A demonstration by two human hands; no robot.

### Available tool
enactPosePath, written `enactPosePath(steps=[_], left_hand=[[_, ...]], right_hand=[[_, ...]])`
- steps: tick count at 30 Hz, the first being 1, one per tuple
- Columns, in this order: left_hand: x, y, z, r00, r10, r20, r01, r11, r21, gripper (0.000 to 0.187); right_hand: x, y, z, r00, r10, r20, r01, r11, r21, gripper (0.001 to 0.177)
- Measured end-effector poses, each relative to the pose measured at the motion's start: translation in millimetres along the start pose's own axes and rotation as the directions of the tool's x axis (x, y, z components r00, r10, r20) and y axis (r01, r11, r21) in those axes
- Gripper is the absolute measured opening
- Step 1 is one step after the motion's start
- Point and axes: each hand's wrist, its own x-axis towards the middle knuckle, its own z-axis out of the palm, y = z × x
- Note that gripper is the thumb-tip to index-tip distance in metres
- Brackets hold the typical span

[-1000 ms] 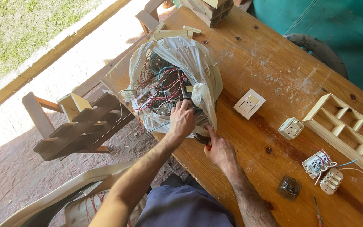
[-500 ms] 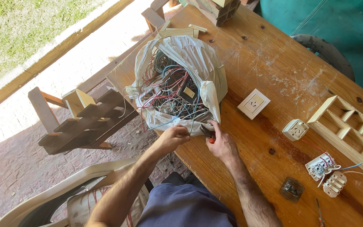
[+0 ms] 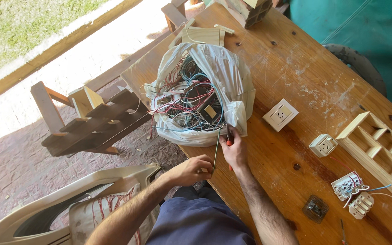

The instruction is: The person selects a green wire from a bag, strips the ends with pliers, and inserts it into a small electrical component. They then tighten the connection with a screwdriver. The person repeats the process with a blue wire, stripping and preparing it for insertion.

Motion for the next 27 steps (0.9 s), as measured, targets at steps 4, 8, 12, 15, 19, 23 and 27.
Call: enactPosePath(steps=[4,8,12,15,19,23,27], left_hand=[[-15,22,5,0.995,0.049,0.090,-0.052,0.998,0.028,0.015],[-16,-10,10,1.000,-0.008,0.018,0.006,0.995,0.099,0.015],[-8,-33,9,0.996,-0.067,-0.062,0.071,0.995,0.072,0.017],[-6,-16,9,0.991,-0.090,-0.095,0.096,0.993,0.066,0.020],[6,-35,23,0.988,-0.112,-0.104,0.117,0.992,0.041,0.023],[10,-52,40,0.979,-0.182,-0.096,0.183,0.983,0.002,0.027],[11,-58,46,0.962,-0.253,-0.104,0.251,0.968,-0.025,0.031]], right_hand=[[13,1,9,0.999,0.011,-0.043,-0.013,0.999,-0.040,0.047],[18,9,4,0.999,-0.049,0.002,0.048,0.998,0.029,0.048],[-2,-9,-17,0.973,-0.231,0.000,0.230,0.967,0.112,0.049],[-21,47,-14,0.979,-0.204,0.026,0.196,0.963,0.183,0.029],[-39,30,-12,0.968,-0.217,0.125,0.141,0.884,0.446,0.034],[-33,55,2,0.969,-0.219,0.118,0.134,0.859,0.495,0.037],[-30,49,-4,0.969,-0.191,0.159,0.085,0.857,0.509,0.035]])
